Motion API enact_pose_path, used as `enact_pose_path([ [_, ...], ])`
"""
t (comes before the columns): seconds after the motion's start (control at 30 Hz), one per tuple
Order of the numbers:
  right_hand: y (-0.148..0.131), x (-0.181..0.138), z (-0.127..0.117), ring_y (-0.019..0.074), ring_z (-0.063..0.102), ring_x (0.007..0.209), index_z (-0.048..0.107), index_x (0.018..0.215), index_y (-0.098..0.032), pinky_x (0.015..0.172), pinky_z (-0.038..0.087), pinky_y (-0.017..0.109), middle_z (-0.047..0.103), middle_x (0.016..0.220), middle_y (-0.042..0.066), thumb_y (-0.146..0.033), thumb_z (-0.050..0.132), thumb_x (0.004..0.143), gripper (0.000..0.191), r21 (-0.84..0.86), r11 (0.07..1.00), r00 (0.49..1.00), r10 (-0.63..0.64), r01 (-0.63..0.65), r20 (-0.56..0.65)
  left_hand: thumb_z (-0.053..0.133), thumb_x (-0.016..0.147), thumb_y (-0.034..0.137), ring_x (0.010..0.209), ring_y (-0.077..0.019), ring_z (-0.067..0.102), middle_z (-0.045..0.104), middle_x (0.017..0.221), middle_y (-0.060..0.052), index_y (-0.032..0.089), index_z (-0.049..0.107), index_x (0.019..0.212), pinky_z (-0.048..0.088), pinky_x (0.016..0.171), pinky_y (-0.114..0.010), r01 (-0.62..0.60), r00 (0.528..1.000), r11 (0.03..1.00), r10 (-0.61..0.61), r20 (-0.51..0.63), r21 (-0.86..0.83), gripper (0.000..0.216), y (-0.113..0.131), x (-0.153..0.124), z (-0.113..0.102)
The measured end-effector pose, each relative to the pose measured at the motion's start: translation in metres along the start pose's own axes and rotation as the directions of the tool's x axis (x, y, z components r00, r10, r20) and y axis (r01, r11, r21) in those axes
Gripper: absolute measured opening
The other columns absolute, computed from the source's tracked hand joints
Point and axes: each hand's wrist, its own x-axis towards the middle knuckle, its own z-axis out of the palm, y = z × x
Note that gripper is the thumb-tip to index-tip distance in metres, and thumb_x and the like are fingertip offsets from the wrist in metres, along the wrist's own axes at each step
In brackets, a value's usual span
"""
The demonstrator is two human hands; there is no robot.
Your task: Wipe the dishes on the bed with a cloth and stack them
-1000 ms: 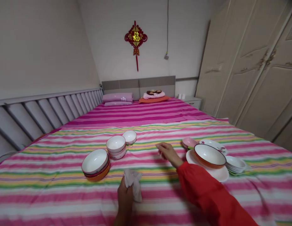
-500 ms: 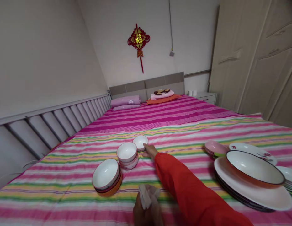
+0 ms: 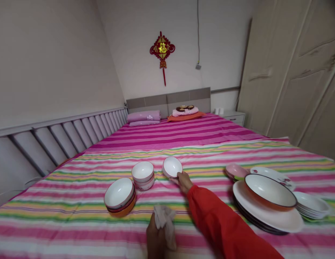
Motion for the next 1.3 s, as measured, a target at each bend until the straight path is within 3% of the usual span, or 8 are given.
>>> enact_pose_path([
  [0.2, -0.012, -0.086, -0.079, 0.0201, 0.070, 0.063, 0.053, 0.079, -0.017, 0.059, 0.061, 0.031, 0.067, 0.068, 0.004, -0.005, 0.051, 0.062, 0.021, 0.049, 0.996, 0.996, 0.075, -0.078, 0.050, 0.053, 0.064, 0.028, 0.070, -0.0212, 0.063, 0.069, 0.075, -0.002, 0.018, 0.064, 0.088, 0.051, 0.064, -0.029, -0.086, 0.994, 0.996, 0.088, -0.072, 0.028, 0.028, 0.012, -0.005, -0.002],
  [0.37, -0.013, -0.135, -0.113, 0.0191, 0.069, 0.054, 0.055, 0.082, -0.017, 0.051, 0.058, 0.028, 0.067, 0.062, 0.003, -0.010, 0.053, 0.063, 0.020, 0.026, 0.998, 0.998, 0.055, -0.056, 0.030, 0.058, 0.065, 0.033, 0.067, -0.0198, 0.062, 0.068, 0.074, -0.004, 0.015, 0.063, 0.087, 0.050, 0.061, -0.029, -0.026, 0.994, 0.999, 0.021, -0.111, -0.041, 0.029, 0.027, 0.003, 0.005],
  [0.5, -0.007, -0.150, -0.117, 0.0185, 0.067, 0.052, 0.058, 0.086, -0.017, 0.046, 0.056, 0.027, 0.066, 0.062, 0.000, -0.012, 0.057, 0.060, 0.027, 0.009, 1.000, 1.000, -0.005, 0.005, 0.017, 0.062, 0.068, 0.042, 0.078, -0.0222, 0.065, 0.070, 0.088, -0.009, 0.014, 0.062, 0.092, 0.052, 0.068, -0.032, 0.031, 0.999, 0.993, -0.032, -0.002, -0.117, 0.037, 0.057, 0.014, 0.039],
  [0.63, 0.000, -0.156, -0.117, 0.0197, 0.068, 0.057, 0.058, 0.092, -0.018, 0.045, 0.056, 0.028, 0.068, 0.069, 0.000, -0.017, 0.062, 0.059, 0.033, 0.024, 0.997, 0.997, -0.073, 0.072, 0.029, 0.066, 0.068, 0.040, 0.086, -0.0226, 0.067, 0.070, 0.099, -0.013, 0.013, 0.059, 0.106, 0.053, 0.075, -0.031, 0.074, 0.973, 0.979, -0.029, 0.231, -0.188, 0.047, 0.073, 0.013, 0.083],
  [0.83, -0.001, -0.155, -0.127, 0.0156, 0.055, 0.034, 0.058, 0.090, -0.017, 0.033, 0.044, 0.024, 0.059, 0.046, -0.003, -0.042, 0.071, 0.066, 0.037, -0.153, 0.980, 0.988, -0.114, 0.129, 0.105, 0.059, 0.057, 0.011, 0.089, -0.0268, 0.065, 0.071, 0.086, -0.011, 0.012, 0.065, 0.094, 0.050, 0.084, -0.040, 0.063, 0.985, 0.998, -0.058, 0.165, -0.020, 0.038, 0.062, 0.017, 0.082],
  [0.97, 0.002, -0.149, -0.128, 0.0121, 0.047, 0.030, 0.061, 0.080, -0.017, 0.029, 0.033, 0.021, 0.053, 0.042, -0.004, -0.055, 0.069, 0.067, 0.041, -0.275, 0.931, 0.969, -0.209, 0.239, 0.133, 0.053, 0.056, 0.007, 0.096, -0.0257, 0.064, 0.072, 0.090, -0.009, 0.014, 0.070, 0.087, 0.047, 0.092, -0.039, -0.038, 0.970, 0.999, 0.040, 0.240, -0.013, 0.036, 0.076, 0.027, 0.068],
  [1.13, 0.009, -0.145, -0.128, 0.0124, 0.044, 0.031, 0.063, 0.088, -0.017, 0.029, 0.034, 0.023, 0.054, 0.044, -0.004, -0.056, 0.066, 0.067, 0.044, -0.261, 0.932, 0.968, -0.248, 0.251, 0.042, 0.051, 0.060, 0.007, 0.093, -0.0237, 0.064, 0.073, 0.091, -0.005, 0.018, 0.071, 0.088, 0.048, 0.090, -0.037, -0.129, 0.945, 0.991, 0.129, 0.301, -0.018, 0.037, 0.090, 0.025, 0.085],
  [1.3, 0.008, -0.144, -0.130, 0.0099, 0.039, 0.027, 0.057, 0.076, -0.018, 0.026, 0.031, 0.022, 0.049, 0.040, -0.005, -0.051, 0.065, 0.068, 0.035, -0.210, 0.955, 0.973, -0.225, 0.210, -0.049, 0.050, 0.071, 0.013, 0.103, -0.0226, 0.062, 0.071, 0.102, -0.009, 0.015, 0.063, 0.111, 0.047, 0.092, -0.035, -0.068, 0.992, 0.990, 0.080, 0.101, -0.122, 0.042, 0.067, 0.003, 0.113],
])
